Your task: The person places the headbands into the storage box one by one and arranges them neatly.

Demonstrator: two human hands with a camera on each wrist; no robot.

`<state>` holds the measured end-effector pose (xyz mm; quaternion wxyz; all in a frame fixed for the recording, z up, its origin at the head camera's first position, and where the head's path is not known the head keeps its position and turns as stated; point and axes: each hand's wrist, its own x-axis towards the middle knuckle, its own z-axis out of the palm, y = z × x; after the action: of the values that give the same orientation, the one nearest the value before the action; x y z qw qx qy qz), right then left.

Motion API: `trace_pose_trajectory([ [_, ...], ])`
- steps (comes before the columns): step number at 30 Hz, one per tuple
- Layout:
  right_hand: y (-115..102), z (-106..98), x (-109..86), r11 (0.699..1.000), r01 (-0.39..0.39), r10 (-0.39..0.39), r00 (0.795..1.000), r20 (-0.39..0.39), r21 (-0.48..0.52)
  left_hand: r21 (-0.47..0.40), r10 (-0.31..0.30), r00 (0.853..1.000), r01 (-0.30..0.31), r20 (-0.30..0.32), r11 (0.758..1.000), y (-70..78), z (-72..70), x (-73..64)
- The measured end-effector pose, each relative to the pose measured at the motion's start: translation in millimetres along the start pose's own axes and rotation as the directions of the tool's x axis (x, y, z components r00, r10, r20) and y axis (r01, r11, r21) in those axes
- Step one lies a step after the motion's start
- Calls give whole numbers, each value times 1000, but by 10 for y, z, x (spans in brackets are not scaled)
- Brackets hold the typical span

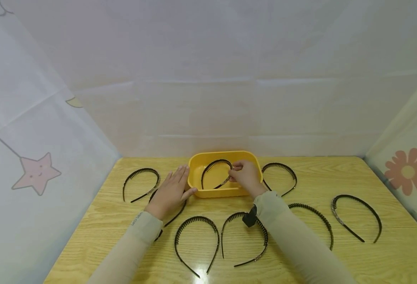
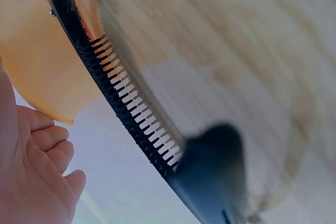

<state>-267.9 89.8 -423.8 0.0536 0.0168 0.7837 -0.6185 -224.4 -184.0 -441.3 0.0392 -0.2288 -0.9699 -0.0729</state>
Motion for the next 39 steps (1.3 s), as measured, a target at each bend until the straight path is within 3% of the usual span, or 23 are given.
trace_pose_trajectory([
  [18, 23, -33, 2, 989, 27, -25, 1000, 12, -143, -1, -5, 1000, 5, 1, 1000, -15, 26, 10],
  [23, 29, -72, -38, 979, 113, -108, 993, 41, -171, -5, -3, 1000, 3, 4, 1000, -17, 22, 3],
  [28, 43, -155, -128, 944, 230, -223, 973, 56, -238, -12, -6, 1000, 6, 4, 1000, -25, 24, -10],
  [33, 78, -289, -212, 902, 310, -317, 948, 26, -302, -30, -8, 1000, 8, -8, 1000, -28, 26, -35],
  [39, 116, -490, -263, 875, 342, -374, 927, -29, -342, -51, -15, 1000, 14, -18, 999, -20, 13, -62],
])
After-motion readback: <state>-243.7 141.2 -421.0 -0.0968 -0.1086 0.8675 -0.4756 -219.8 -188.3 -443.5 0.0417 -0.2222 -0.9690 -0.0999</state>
